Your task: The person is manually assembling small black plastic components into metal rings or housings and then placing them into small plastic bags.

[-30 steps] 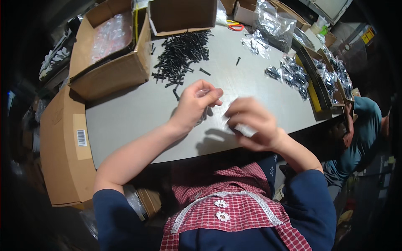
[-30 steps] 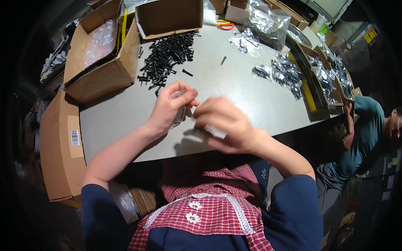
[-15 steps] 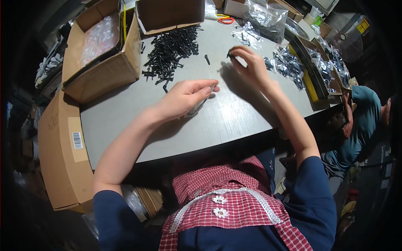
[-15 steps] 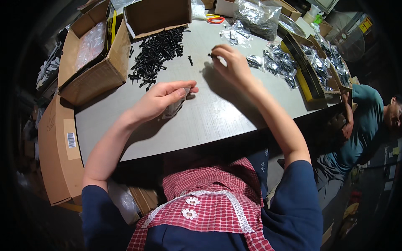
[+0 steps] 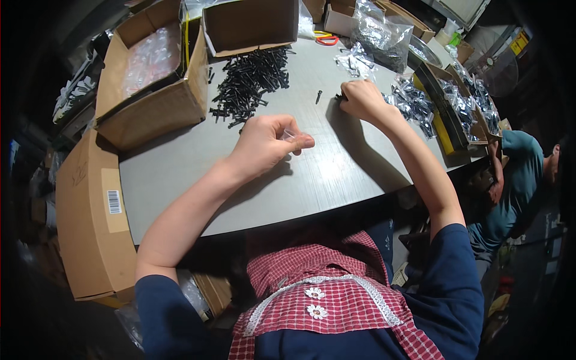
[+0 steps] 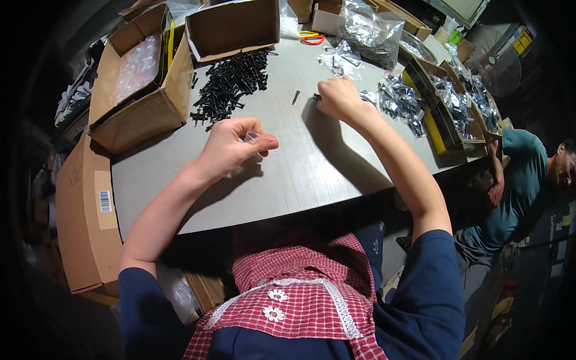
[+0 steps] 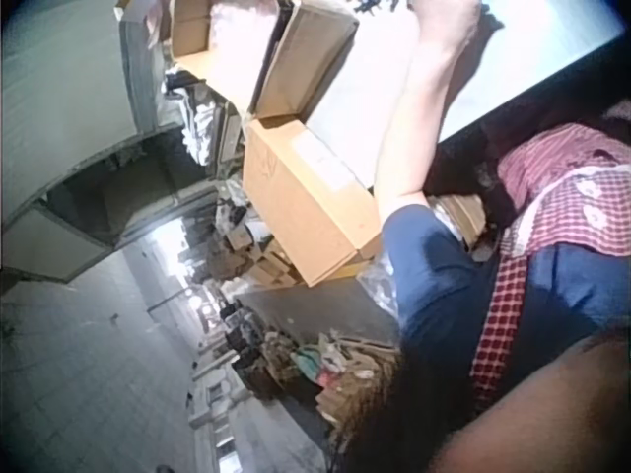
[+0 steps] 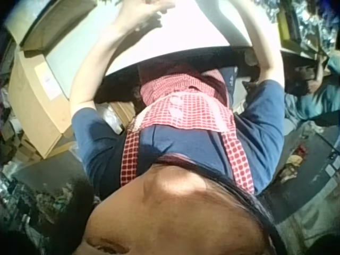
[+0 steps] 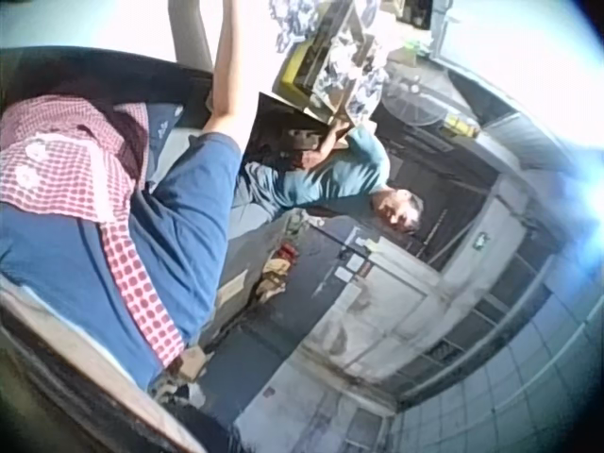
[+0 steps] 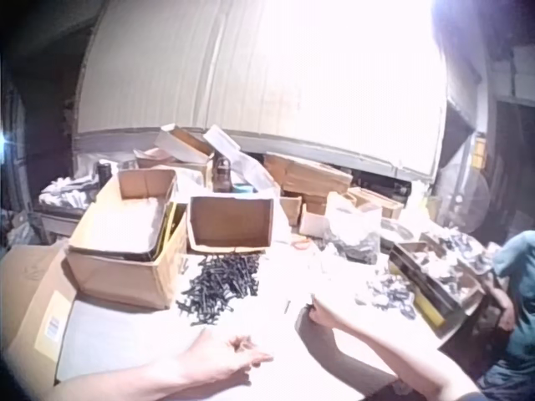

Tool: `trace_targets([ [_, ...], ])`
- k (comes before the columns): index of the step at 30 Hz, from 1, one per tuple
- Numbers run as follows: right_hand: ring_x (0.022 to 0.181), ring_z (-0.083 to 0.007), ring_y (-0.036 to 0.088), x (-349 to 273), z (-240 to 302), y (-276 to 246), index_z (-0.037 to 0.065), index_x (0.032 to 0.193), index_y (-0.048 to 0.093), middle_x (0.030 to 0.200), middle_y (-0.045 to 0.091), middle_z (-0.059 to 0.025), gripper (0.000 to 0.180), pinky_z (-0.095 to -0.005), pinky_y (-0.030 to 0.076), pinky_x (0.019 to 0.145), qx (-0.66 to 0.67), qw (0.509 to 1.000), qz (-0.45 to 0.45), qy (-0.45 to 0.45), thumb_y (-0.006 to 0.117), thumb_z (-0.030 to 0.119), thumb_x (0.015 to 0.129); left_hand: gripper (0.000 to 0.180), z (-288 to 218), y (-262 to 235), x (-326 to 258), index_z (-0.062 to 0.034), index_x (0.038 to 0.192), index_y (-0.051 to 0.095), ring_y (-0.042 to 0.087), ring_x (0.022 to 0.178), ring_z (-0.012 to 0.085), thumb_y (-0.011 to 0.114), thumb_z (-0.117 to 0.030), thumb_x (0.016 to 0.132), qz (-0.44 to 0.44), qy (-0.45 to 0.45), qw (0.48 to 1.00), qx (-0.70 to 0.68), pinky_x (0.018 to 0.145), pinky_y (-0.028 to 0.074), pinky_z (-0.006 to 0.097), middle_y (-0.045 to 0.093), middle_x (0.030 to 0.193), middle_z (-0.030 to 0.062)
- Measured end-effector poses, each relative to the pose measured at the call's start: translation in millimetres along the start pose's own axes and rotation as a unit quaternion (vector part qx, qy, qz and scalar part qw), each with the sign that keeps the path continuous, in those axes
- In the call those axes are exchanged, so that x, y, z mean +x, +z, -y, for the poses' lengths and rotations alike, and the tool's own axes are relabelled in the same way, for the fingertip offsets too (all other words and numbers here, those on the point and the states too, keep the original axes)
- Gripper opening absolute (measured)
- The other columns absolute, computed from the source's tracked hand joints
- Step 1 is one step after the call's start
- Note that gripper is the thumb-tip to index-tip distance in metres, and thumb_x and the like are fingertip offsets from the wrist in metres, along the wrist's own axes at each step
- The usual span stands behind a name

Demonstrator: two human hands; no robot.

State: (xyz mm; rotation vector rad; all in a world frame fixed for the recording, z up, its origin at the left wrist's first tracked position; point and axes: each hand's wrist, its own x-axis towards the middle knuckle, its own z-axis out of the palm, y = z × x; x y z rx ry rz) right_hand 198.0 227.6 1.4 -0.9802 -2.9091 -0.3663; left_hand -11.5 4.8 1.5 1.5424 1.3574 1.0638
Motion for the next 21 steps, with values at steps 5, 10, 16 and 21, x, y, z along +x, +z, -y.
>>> trace_targets([
  [5, 0.075, -0.0306, 0.07, -17.4, 18.2, -23.9, -0.002, 0.093, 0.07, 0.081, 0.071, -0.0167, 0.03, -0.0393, 0.054, 0.069, 0.212, 0.977, -0.02, 0.011, 0.073, 0.024, 0.079, 0.019, 15.6, 9.4, 4.5, 0.0015, 0.094, 0.075, 0.07, 0.078, 0.0097, 0.079, -0.017, 0.093, -0.002, 0.006, 0.997, -0.081, 0.07, 0.055, 0.025, 0.077, 0.088, 0.0081],
  [10, 0.082, -0.0096, 0.063, -42.4, 48.9, -46.5, -0.002, 0.106, 0.071, 0.086, 0.07, -0.004, 0.029, -0.0295, 0.052, 0.07, 0.473, 0.88, -0.052, 0.003, 0.072, 0.021, 0.087, 0.02, 17.1, 9.7, 5.8, 0.0032, 0.102, 0.077, 0.072, 0.085, 0.0116, 0.078, -0.015, 0.092, 0.015, 0.001, 0.989, -0.148, 0.078, 0.056, 0.027, 0.078, 0.092, 0.0093],
  [16, 0.093, -0.0124, 0.065, -58.0, 78.3, -50.8, -0.003, 0.107, 0.071, 0.096, 0.072, -0.0048, 0.025, -0.0307, 0.052, 0.087, 0.709, 0.702, -0.065, -0.023, 0.074, 0.014, 0.089, 0.02, 17.8, 2.2, 5.9, 0.0052, 0.108, 0.074, 0.073, 0.094, 0.0153, 0.066, -0.001, 0.092, 0.091, -0.017, 0.983, -0.157, 0.086, 0.057, 0.028, 0.077, 0.1, 0.0108],
  [21, 0.109, -0.0159, 0.062, -65.6, 91.3, -42.6, -0.003, 0.105, 0.071, 0.11, 0.067, -0.0078, 0.021, -0.0326, 0.048, 0.097, 0.716, 0.692, -0.085, -0.038, 0.075, 0.01, 0.088, 0.004, 13.3, 9.6, 3.0, 0.002, 0.094, 0.067, 0.072, 0.093, 0.014, 0.067, 0.001, 0.09, 0.042, -0.028, 0.992, -0.117, 0.083, 0.056, 0.029, 0.076, 0.1, 0.0112],
])
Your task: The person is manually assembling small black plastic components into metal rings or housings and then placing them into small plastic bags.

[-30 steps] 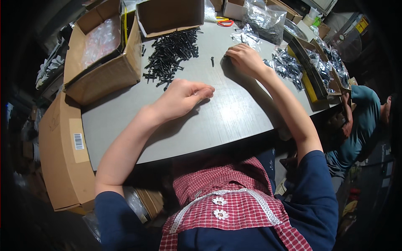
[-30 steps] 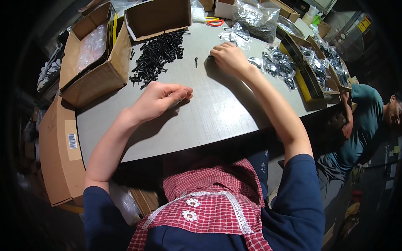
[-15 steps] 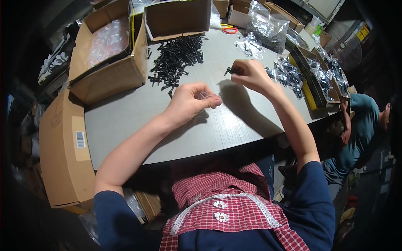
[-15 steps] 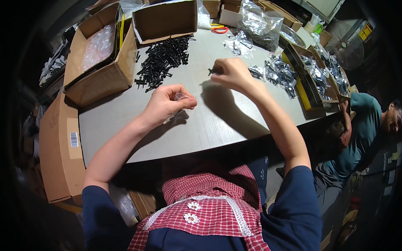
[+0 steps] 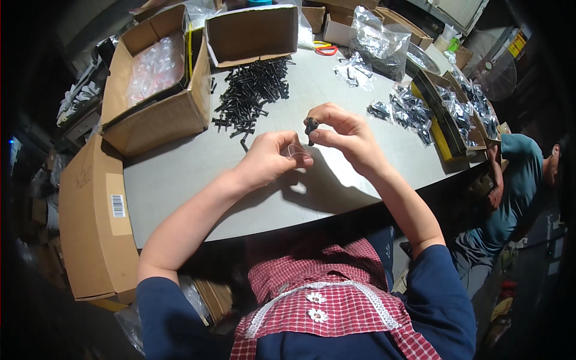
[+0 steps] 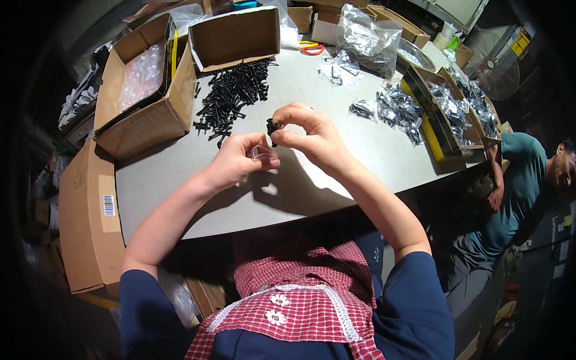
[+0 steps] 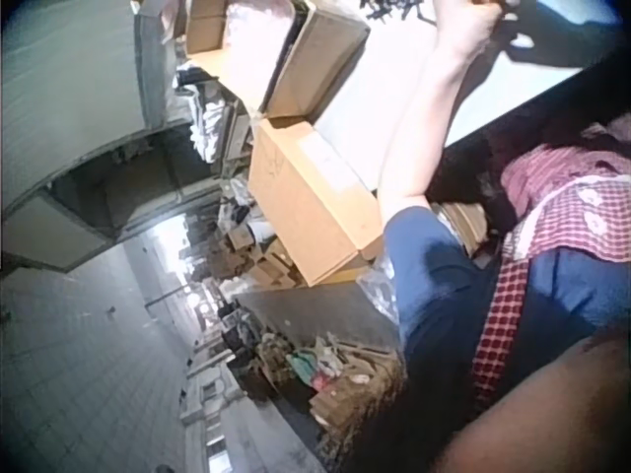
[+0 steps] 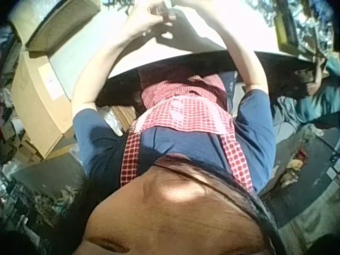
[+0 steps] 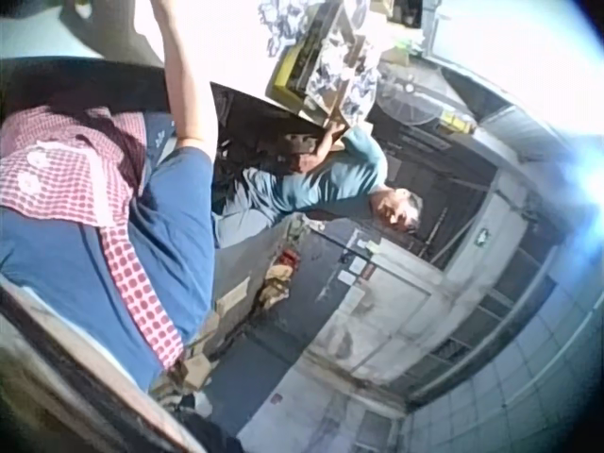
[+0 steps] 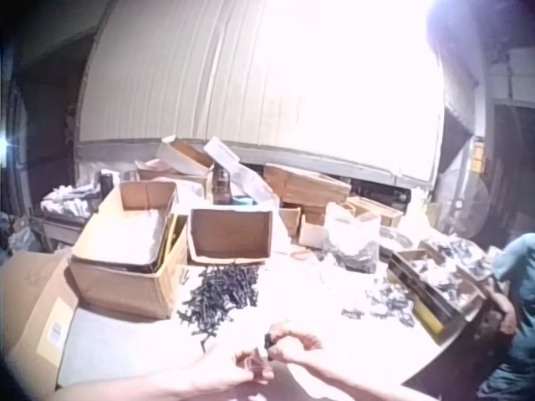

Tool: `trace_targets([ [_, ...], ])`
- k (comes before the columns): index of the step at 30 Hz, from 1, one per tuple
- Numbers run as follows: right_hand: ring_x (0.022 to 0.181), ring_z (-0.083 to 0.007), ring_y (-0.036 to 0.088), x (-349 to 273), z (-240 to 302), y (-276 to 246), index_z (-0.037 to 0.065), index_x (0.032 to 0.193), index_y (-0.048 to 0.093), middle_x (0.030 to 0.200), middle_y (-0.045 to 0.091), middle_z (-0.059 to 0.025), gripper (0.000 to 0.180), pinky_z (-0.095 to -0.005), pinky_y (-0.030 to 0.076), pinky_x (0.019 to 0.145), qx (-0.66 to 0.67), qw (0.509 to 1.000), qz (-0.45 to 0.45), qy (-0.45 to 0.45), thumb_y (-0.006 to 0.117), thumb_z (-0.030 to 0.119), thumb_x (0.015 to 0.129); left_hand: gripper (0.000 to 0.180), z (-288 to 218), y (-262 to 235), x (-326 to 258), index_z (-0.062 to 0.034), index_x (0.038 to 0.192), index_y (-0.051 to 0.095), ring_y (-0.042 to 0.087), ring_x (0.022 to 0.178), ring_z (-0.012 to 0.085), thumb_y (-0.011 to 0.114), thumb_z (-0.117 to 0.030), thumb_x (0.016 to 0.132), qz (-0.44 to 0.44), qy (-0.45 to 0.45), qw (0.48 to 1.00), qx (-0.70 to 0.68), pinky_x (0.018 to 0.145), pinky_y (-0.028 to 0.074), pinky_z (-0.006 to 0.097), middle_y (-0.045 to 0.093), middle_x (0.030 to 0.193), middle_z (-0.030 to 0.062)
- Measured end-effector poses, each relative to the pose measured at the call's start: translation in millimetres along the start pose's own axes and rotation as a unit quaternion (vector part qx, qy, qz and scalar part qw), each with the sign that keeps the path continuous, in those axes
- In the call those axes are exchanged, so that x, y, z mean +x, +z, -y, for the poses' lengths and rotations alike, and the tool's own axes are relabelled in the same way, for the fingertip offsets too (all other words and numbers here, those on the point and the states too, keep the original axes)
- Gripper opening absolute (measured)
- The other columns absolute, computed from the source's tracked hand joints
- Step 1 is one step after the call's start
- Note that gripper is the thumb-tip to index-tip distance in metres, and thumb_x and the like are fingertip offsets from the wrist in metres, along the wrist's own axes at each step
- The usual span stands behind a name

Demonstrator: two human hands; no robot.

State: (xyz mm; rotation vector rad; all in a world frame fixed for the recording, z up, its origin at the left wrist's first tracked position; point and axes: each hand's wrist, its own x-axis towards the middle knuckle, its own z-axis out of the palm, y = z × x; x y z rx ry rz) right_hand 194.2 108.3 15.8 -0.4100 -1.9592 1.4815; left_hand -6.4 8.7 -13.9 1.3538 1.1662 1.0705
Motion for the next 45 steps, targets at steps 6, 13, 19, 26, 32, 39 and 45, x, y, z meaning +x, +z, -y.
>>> trace_targets([
  [6, 0.123, -0.0211, 0.055, -6.3, -3.2, 15.9, 0.001, 0.104, 0.072, 0.123, 0.063, -0.0101, 0.016, -0.0335, 0.047, 0.102, 0.024, 0.998, -0.035, -0.038, 0.075, 0.01, 0.091, 0.011, 10.1, 5.7, -0.4, 0.0003, 0.098, 0.065, 0.071, 0.092, 0.0124, 0.073, -0.002, 0.09, -0.038, 0.056, 0.998, 0.02, 0.081, 0.056, 0.028, 0.073, 0.096, 0.0067],
  [13, 0.132, -0.0287, 0.052, -8.8, 5.5, 12.6, 0.006, 0.11, 0.076, 0.135, 0.065, -0.0118, 0.024, -0.0435, 0.041, 0.111, -0.232, 0.969, -0.004, -0.089, 0.077, 0.017, 0.089, 0.025, 14.3, 6.3, 0.5, -0.0008, 0.116, 0.062, 0.068, 0.1, 0.0112, 0.07, 0.001, 0.092, -0.028, 0.043, 0.994, -0.098, 0.087, 0.057, 0.028, 0.069, 0.104, 0.0044],
  [19, 0.129, -0.0322, 0.054, -9.4, 17.0, 11.4, 0.011, 0.105, 0.075, 0.13, 0.066, -0.0091, 0.022, -0.0494, 0.032, 0.114, -0.358, 0.911, 0.042, -0.2, 0.077, 0.016, 0.084, 0.023, 14.5, 4.3, 1.0, -0.0024, 0.114, 0.062, 0.062, 0.095, 0.0077, 0.07, 0.001, 0.092, -0.039, 0.067, 0.996, -0.054, 0.086, 0.052, 0.025, 0.064, 0.103, 0.0005],
  [26, 0.131, -0.0295, 0.053, 0.9, 28.6, 14.4, 0.012, 0.1, 0.072, 0.126, 0.068, -0.0046, 0.019, -0.0539, 0.029, 0.116, -0.413, 0.87, -0.009, -0.268, 0.081, 0.01, 0.083, 0.028, 8.1, 4.0, -3.1, -0.0049, 0.113, 0.061, 0.059, 0.093, 0.0065, 0.077, -0.003, 0.09, -0.06, 0.128, 0.99, -0.024, 0.083, 0.05, 0.025, 0.063, 0.102, -0.0012],
  [32, 0.137, -0.0315, 0.049, 12.9, 35.7, 9.9, 0.015, 0.111, 0.072, 0.135, 0.064, -0.0072, 0.029, -0.0579, 0.024, 0.119, -0.414, 0.867, 0.066, -0.271, 0.074, 0.006, 0.083, 0.03, 8.5, 4.2, -3.7, -0.0026, 0.114, 0.063, 0.063, 0.092, 0.0101, 0.079, -0.009, 0.089, -0.011, 0.045, 0.992, -0.119, 0.081, 0.051, 0.028, 0.067, 0.102, 0.0025],
  [39, 0.132, -0.0322, 0.056, 32.6, 21.6, -3.5, 0.009, 0.112, 0.071, 0.131, 0.067, -0.0106, 0.028, -0.0477, 0.038, 0.115, -0.232, 0.949, 0.072, -0.199, 0.071, 0.003, 0.085, 0.025, 19.6, 4.7, -4.1, -0.0018, 0.104, 0.065, 0.062, 0.094, 0.0093, 0.081, -0.016, 0.09, -0.005, 0.081, 0.988, -0.127, 0.084, 0.05, 0.027, 0.067, 0.098, 0.0018],
  [45, 0.09, -0.0386, 0.068, 92.3, -61.8, -52.1, -0.003, 0.097, 0.073, 0.095, 0.069, -0.023, 0.046, -0.0454, 0.054, 0.081, -0.529, 0.848, -0.026, 0.027, 0.071, 0.043, 0.094, 0.025, 13.6, 20.6, -7.8, -0.0046, 0.095, 0.064, 0.06, 0.089, 0.0081, 0.082, -0.022, 0.091, 0.037, 0.102, 0.994, 0.024, 0.083, 0.049, 0.028, 0.066, 0.091, -0.0001],
])
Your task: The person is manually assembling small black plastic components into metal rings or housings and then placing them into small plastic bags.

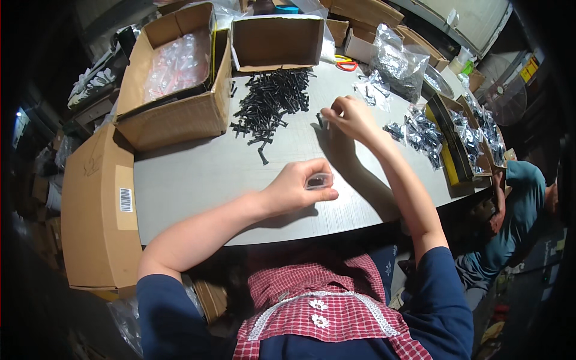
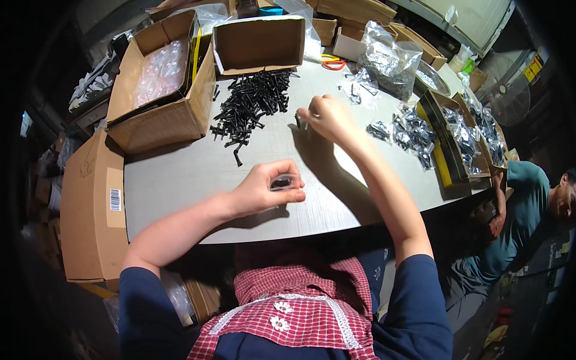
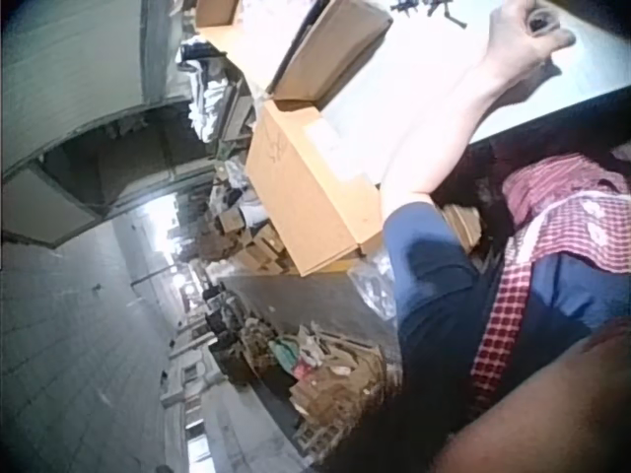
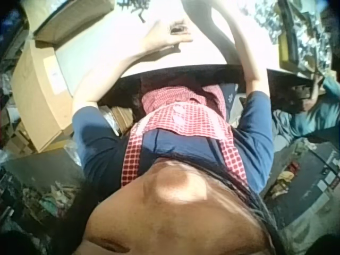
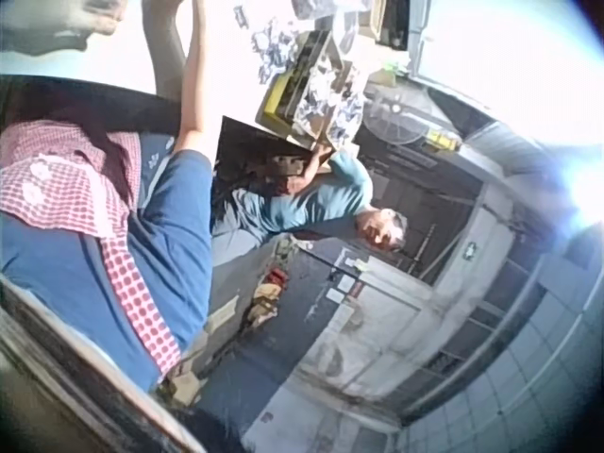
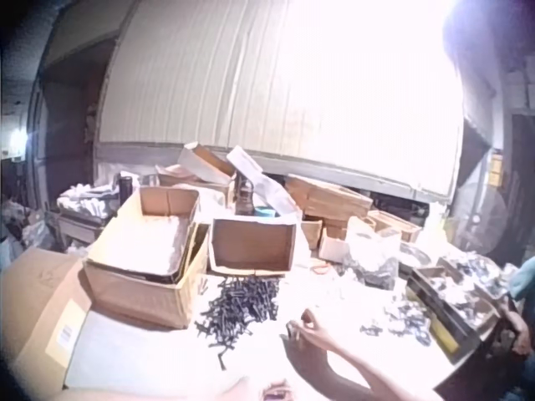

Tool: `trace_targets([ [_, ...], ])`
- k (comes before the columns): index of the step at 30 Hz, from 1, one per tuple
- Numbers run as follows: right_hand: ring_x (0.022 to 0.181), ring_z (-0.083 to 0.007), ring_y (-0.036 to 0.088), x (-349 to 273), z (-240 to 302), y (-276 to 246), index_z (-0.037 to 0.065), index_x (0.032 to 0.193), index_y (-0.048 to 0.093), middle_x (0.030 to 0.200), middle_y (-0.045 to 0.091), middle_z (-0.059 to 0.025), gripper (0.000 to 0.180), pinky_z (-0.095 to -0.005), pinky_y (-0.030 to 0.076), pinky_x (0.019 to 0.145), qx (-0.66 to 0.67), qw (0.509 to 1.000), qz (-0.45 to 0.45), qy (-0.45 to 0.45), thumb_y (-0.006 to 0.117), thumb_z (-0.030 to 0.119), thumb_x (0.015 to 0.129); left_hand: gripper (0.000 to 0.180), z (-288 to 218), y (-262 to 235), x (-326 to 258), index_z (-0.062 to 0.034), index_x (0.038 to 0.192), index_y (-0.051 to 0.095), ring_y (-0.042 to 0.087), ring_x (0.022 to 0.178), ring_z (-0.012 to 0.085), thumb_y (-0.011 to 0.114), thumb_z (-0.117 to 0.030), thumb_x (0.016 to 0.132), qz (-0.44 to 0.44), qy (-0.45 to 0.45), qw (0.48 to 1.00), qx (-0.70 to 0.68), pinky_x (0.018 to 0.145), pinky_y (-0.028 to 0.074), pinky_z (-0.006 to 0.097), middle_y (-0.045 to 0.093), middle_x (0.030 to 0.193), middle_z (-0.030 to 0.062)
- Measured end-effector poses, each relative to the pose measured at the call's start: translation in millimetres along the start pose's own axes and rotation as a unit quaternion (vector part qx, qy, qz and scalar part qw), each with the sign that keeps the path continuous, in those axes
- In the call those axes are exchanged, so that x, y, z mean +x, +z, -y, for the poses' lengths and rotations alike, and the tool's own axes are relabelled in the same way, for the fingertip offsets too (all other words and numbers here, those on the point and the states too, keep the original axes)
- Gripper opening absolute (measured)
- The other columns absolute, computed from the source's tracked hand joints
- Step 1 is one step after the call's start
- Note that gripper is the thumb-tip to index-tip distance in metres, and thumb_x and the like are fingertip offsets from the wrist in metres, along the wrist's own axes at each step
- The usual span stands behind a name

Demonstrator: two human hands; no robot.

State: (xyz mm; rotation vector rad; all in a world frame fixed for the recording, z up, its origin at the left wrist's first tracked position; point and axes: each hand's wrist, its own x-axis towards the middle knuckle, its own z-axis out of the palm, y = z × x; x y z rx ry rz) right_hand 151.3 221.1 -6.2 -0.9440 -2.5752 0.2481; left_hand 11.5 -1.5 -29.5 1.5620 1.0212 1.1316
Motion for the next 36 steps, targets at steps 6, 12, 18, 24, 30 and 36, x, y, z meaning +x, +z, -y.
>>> trace_targets([
  [6, 0.091, -0.04, 0.07, 19.2, 71.9, 12.3, 0.0, 0.091, 0.071, 0.096, 0.07, -0.0197, 0.029, -0.0497, 0.057, 0.082, -0.07, 0.987, 0.07, -0.125, 0.074, 0.028, 0.083, 0.026, -3.9, -0.5, -7.3, -0.0045, 0.091, 0.063, 0.065, 0.082, 0.0109, 0.081, -0.023, 0.091, 0.031, 0.008, 0.997, 0.068, 0.078, 0.051, 0.03, 0.069, 0.086, 0.0031],
  [12, 0.09, -0.0262, 0.064, 11.3, 113.9, 31.9, 0.009, 0.085, 0.072, 0.085, 0.063, -0.0067, 0.009, -0.0376, 0.048, 0.088, 0.056, 0.929, -0.043, -0.363, 0.073, 0.017, 0.083, 0.03, -9.5, 7.8, -8.3, -0.0047, 0.093, 0.064, 0.066, 0.077, 0.0127, 0.082, -0.028, 0.09, 0.025, 0.052, 0.996, 0.074, 0.072, 0.052, 0.03, 0.07, 0.083, 0.0051],
  [18, 0.097, -0.0263, 0.06, -6.5, 94.7, 16.4, 0.006, 0.09, 0.074, 0.09, 0.064, -0.0064, 0.013, -0.0398, 0.046, 0.093, -0.052, 0.938, 0.021, -0.341, 0.074, 0.016, 0.083, 0.029, -7.0, 5.8, -8.8, -0.0044, 0.092, 0.064, 0.062, 0.074, 0.0105, 0.082, -0.027, 0.09, 0.02, 0.052, 0.996, 0.069, 0.069, 0.05, 0.03, 0.068, 0.081, 0.0037],
  [24, 0.102, -0.0273, 0.06, -30.8, 55.9, -9.4, 0.006, 0.094, 0.076, 0.094, 0.068, -0.0063, 0.013, -0.0394, 0.045, 0.101, -0.055, 0.966, 0.061, -0.245, 0.074, 0.014, 0.084, 0.029, -10.3, 6.2, -9.9, -0.0049, 0.09, 0.061, 0.059, 0.073, 0.0097, 0.081, -0.026, 0.09, 0.018, 0.031, 0.998, 0.059, 0.068, 0.048, 0.029, 0.065, 0.078, 0.0022],
  [30, 0.102, -0.0291, 0.062, -53.0, 55.3, -16.5, 0.003, 0.096, 0.074, 0.093, 0.069, -0.0079, 0.02, -0.0413, 0.045, 0.102, -0.049, 0.954, 0.007, -0.295, 0.077, 0.018, 0.083, 0.025, -13.6, 6.5, -9.0, -0.0045, 0.093, 0.063, 0.06, 0.076, 0.0081, 0.08, -0.023, 0.091, 0.024, 0.022, 0.998, 0.055, 0.071, 0.049, 0.028, 0.067, 0.081, 0.001],
  [36, 0.098, -0.0295, 0.064, -58.8, 53.8, -14.4, 0.003, 0.083, 0.07, 0.09, 0.069, -0.0104, 0.018, -0.0401, 0.047, 0.1, -0.122, 0.971, 0.044, -0.201, 0.074, 0.02, 0.078, 0.019, -5.9, 7.2, -7.6, -0.0034, 0.101, 0.067, 0.064, 0.086, 0.0092, 0.077, -0.017, 0.093, 0.042, 0.038, 0.998, 0.034, 0.08, 0.053, 0.029, 0.07, 0.093, 0.0019],
])
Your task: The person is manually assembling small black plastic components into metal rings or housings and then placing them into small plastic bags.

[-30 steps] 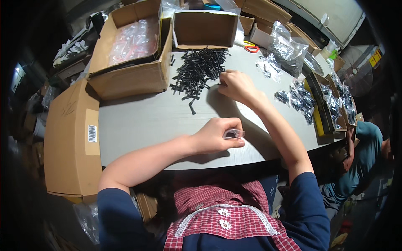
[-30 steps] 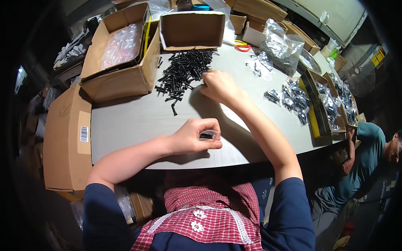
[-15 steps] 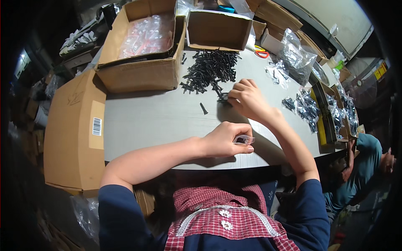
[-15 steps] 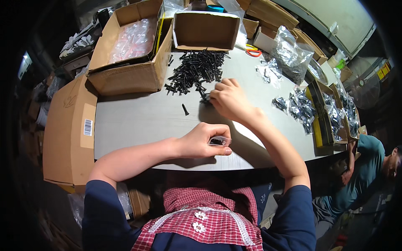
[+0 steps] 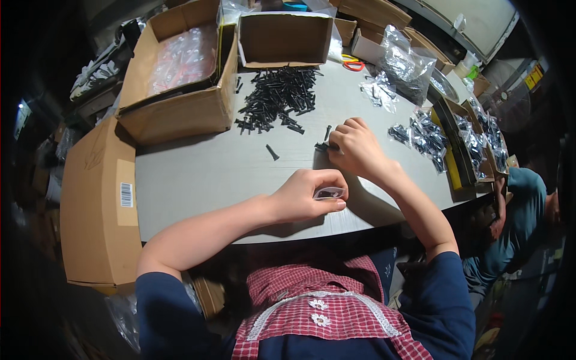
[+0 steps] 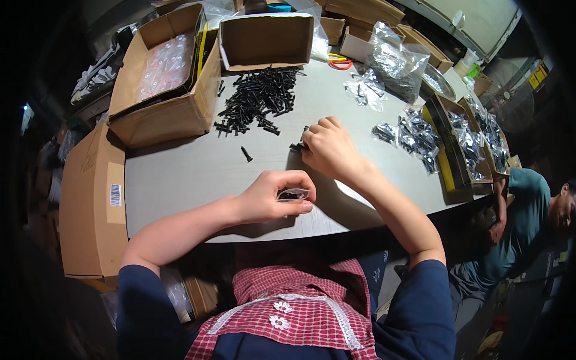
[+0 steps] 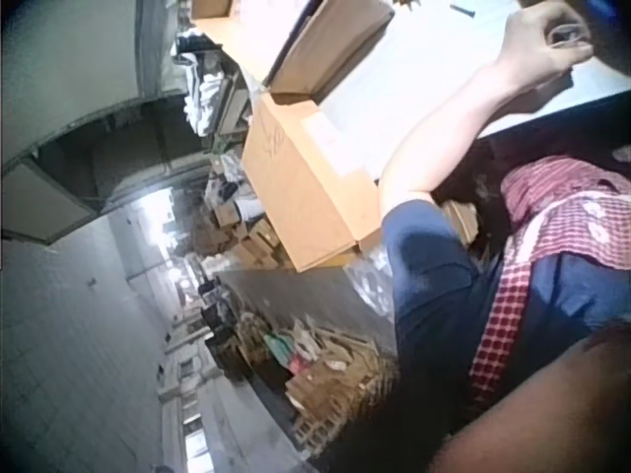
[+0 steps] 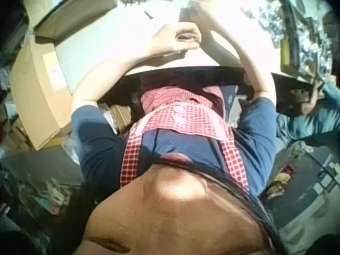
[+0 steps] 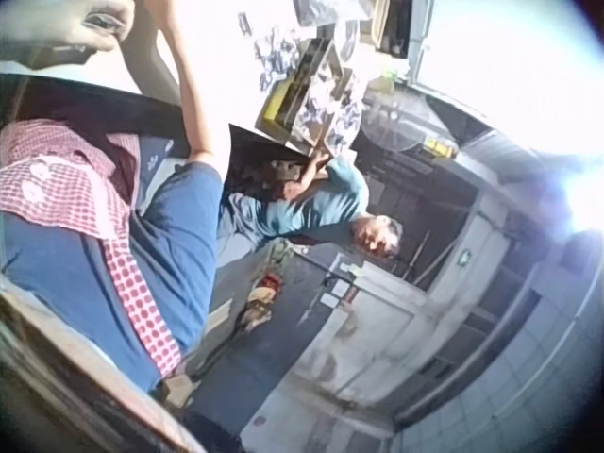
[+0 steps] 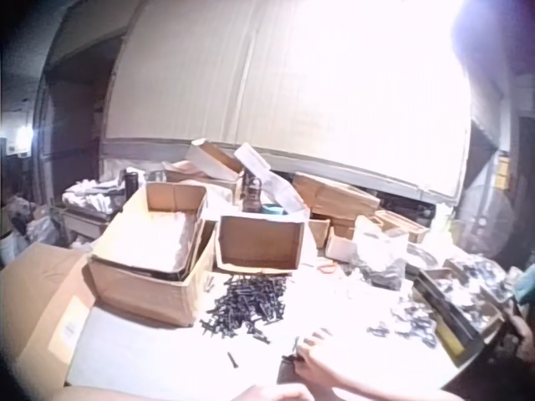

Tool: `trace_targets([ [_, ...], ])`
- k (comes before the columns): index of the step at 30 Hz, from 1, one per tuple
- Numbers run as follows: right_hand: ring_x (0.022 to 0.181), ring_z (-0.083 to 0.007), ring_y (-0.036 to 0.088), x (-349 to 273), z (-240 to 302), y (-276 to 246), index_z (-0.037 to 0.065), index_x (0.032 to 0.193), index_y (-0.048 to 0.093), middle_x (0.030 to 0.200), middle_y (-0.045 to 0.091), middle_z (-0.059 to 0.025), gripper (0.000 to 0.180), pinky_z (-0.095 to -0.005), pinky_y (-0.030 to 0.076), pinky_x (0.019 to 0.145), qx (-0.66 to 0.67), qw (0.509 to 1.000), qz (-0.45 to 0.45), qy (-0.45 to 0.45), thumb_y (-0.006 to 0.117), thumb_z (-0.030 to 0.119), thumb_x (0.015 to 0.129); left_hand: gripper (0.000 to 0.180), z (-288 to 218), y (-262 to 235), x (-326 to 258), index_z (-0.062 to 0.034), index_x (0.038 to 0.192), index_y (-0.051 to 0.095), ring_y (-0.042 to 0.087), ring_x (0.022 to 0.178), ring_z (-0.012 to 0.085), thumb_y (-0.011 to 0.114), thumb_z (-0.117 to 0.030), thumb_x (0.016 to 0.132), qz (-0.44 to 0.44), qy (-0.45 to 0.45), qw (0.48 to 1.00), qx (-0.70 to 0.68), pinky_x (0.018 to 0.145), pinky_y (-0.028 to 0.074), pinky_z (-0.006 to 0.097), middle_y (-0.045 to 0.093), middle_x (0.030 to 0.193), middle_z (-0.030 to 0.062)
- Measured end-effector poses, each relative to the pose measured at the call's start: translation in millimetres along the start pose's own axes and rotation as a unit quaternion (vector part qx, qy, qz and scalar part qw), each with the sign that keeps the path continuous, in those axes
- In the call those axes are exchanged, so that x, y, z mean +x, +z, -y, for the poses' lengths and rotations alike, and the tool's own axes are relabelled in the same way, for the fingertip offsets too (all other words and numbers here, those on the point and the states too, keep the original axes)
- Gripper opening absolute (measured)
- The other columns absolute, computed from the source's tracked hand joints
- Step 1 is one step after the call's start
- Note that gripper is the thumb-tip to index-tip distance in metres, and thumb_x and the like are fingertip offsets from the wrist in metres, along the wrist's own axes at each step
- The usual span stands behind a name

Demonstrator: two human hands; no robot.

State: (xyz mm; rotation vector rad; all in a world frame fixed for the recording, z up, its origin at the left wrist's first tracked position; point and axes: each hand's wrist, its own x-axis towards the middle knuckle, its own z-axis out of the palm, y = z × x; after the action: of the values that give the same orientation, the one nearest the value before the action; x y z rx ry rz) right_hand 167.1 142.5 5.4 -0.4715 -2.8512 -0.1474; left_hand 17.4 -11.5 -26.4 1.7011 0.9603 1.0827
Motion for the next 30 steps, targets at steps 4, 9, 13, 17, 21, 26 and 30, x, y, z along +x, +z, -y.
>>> trace_targets([
  [4, 0.099, -0.0276, 0.064, -9.5, -11.2, -1.0, 0.004, 0.083, 0.071, 0.089, 0.069, -0.0093, 0.015, -0.0422, 0.045, 0.106, 0.037, 0.999, -0.011, -0.012, 0.072, 0.018, 0.078, 0.019, -4.1, 1.9, -0.4, -0.0023, 0.108, 0.068, 0.066, 0.093, 0.0105, 0.075, -0.015, 0.095, 0.003, 0.002, 1.0, -0.02, 0.084, 0.054, 0.029, 0.071, 0.1, 0.0029],
  [9, 0.11, -0.0234, 0.063, -12.5, -6.0, -2.9, 0.006, 0.087, 0.074, 0.092, 0.07, -0.0062, 0.015, -0.0479, 0.03, 0.123, -0.13, 0.986, -0.042, -0.098, 0.064, 0.017, 0.084, 0.019, -17.0, 1.4, -0.7, -0.0021, 0.115, 0.071, 0.068, 0.098, 0.0113, 0.071, -0.012, 0.098, 0.007, -0.069, 0.993, -0.099, 0.087, 0.055, 0.027, 0.071, 0.104, 0.0037],
  [13, 0.111, -0.0234, 0.064, -5.4, -0.9, -3.9, 0.005, 0.088, 0.074, 0.092, 0.071, -0.007, 0.019, -0.0484, 0.027, 0.125, -0.199, 0.974, -0.006, -0.11, 0.06, 0.017, 0.087, 0.025, -12.1, 1.4, 1.3, -0.0001, 0.122, 0.073, 0.068, 0.104, 0.0131, 0.07, -0.011, 0.1, -0.037, -0.066, 0.99, -0.118, 0.089, 0.057, 0.028, 0.073, 0.107, 0.0061],
  [17, 0.109, -0.0235, 0.065, -5.2, -2.2, 1.9, 0.004, 0.086, 0.074, 0.091, 0.071, -0.0085, 0.02, -0.0496, 0.027, 0.123, -0.201, 0.978, 0.005, -0.055, 0.06, 0.018, 0.087, 0.021, -6.6, -6.0, 2.7, 0.0003, 0.113, 0.078, 0.066, 0.114, 0.0183, 0.072, -0.012, 0.098, -0.1, -0.038, 0.993, -0.052, 0.096, 0.054, 0.032, 0.076, 0.099, 0.0072],
  [21, 0.106, -0.0243, 0.066, -10.6, -5.8, 12.1, 0.002, 0.087, 0.075, 0.091, 0.072, -0.0106, 0.02, -0.0486, 0.03, 0.121, -0.205, 0.979, -0.01, 0.004, 0.065, 0.019, 0.082, 0.015, 6.1, -13.8, 5.8, -0.0036, 0.098, 0.082, 0.063, 0.114, 0.0211, 0.077, -0.017, 0.093, -0.152, -0.01, 0.987, 0.058, 0.097, 0.053, 0.035, 0.075, 0.095, 0.0079],
  [26, 0.098, -0.0248, 0.065, -11.0, -10.3, -11.3, 0.004, 0.087, 0.073, 0.086, 0.072, -0.0094, 0.019, -0.0454, 0.034, 0.114, 0.076, 0.995, -0.046, 0.041, 0.072, 0.021, 0.078, 0.018, -0.7, -16.5, 5.8, -0.0049, 0.089, 0.08, 0.063, 0.109, 0.0196, 0.086, -0.021, 0.085, -0.182, -0.051, 0.975, 0.115, 0.095, 0.053, 0.034, 0.063, 0.117, 0.0135],
  [30, 0.105, -0.0196, 0.061, -13.4, 14.7, -31.7, 0.002, 0.099, 0.071, 0.104, 0.07, -0.0081, 0.018, -0.0393, 0.04, 0.107, 0.486, 0.863, -0.125, 0.062, 0.075, 0.01, 0.083, 0.02, 7.6, -14.2, 4.6, -0.0043, 0.095, 0.078, 0.062, 0.108, 0.0202, 0.086, -0.017, 0.082, -0.192, -0.058, 0.974, 0.11, 0.095, 0.054, 0.034, 0.054, 0.122, 0.0142],
])
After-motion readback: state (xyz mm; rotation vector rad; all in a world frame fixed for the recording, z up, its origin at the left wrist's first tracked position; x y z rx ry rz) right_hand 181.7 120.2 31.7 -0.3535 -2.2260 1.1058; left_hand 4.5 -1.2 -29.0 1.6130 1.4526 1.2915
